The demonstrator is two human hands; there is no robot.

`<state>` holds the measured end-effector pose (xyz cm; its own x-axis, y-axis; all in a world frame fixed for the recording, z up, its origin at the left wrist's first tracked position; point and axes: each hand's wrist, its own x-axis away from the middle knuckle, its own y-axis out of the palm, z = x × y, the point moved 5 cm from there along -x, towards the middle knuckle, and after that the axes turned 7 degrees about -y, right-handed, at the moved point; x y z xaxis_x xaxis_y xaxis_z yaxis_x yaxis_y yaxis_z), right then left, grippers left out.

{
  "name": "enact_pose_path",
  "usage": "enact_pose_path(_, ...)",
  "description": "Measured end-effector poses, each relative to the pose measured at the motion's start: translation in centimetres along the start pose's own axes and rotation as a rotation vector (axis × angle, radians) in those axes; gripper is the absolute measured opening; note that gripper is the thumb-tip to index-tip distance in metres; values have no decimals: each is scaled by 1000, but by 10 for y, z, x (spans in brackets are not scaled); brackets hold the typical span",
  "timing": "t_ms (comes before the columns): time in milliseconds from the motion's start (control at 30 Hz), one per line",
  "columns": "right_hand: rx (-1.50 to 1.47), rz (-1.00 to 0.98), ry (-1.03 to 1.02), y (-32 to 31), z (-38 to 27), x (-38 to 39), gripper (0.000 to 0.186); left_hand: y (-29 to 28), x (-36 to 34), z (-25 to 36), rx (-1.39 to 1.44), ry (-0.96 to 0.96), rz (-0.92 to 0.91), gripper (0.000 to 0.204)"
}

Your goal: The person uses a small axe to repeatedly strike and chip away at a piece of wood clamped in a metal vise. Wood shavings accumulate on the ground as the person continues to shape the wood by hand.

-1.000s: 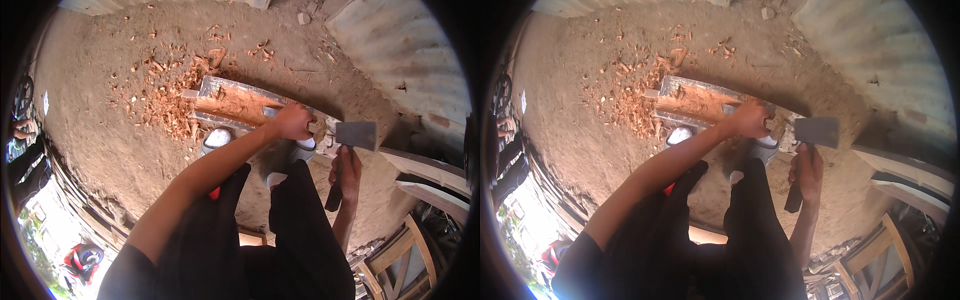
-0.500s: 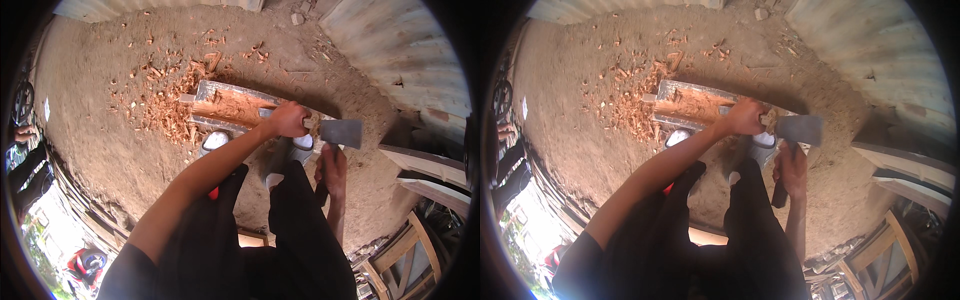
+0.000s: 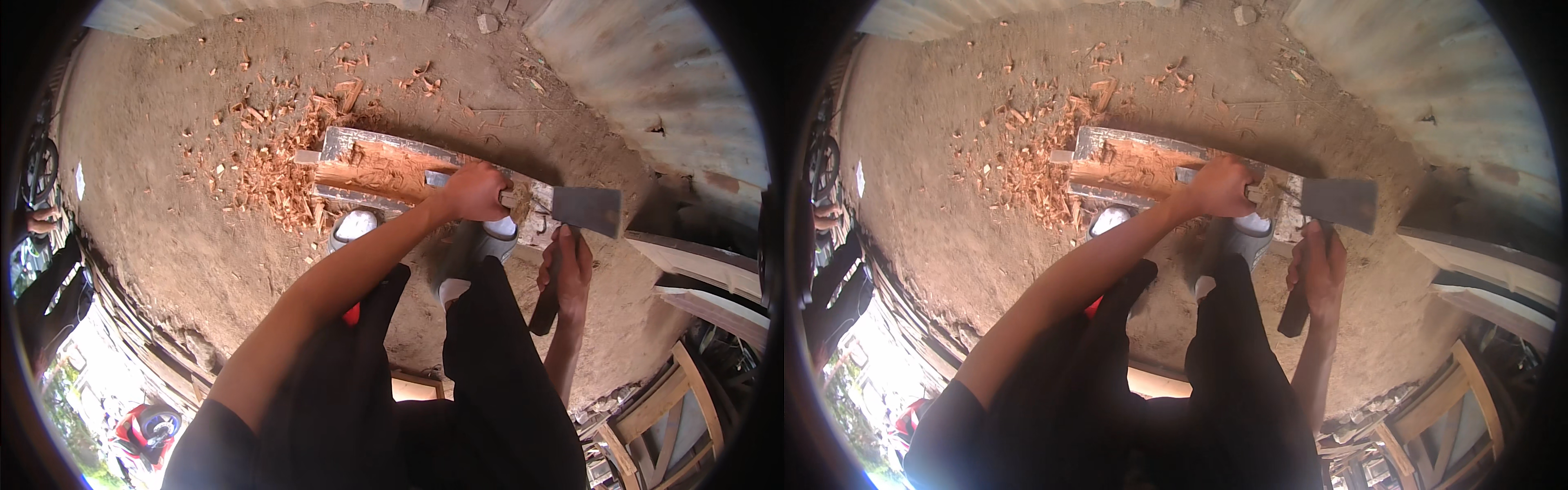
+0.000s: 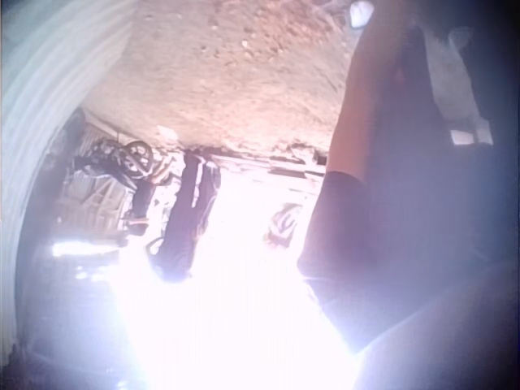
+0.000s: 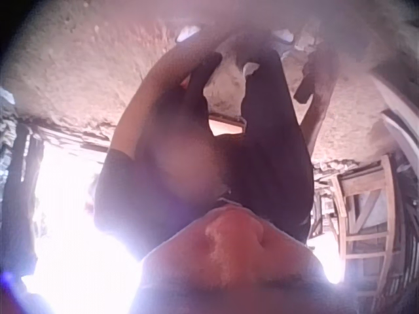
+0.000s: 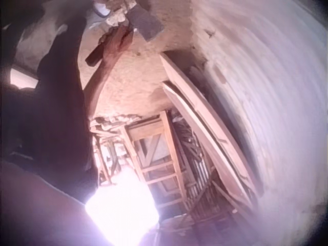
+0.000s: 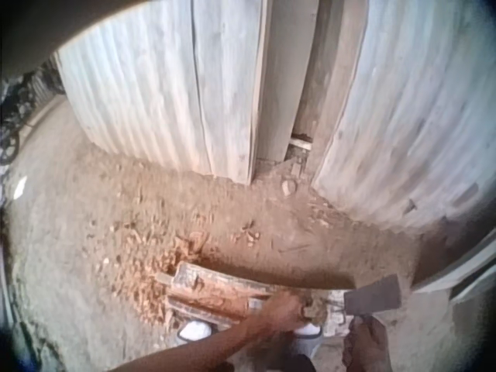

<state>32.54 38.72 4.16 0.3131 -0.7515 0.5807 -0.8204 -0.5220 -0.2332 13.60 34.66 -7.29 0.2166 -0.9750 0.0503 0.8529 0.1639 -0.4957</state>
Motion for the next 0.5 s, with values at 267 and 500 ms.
enact_pose_path(267,66,-134,74,0,1,-1,34,4,3,2,-76,-1,-79,25)
enact_pose_path(500,164,-67,3,14,19,0,34,5,-2,7,-73,-15,-124,28)
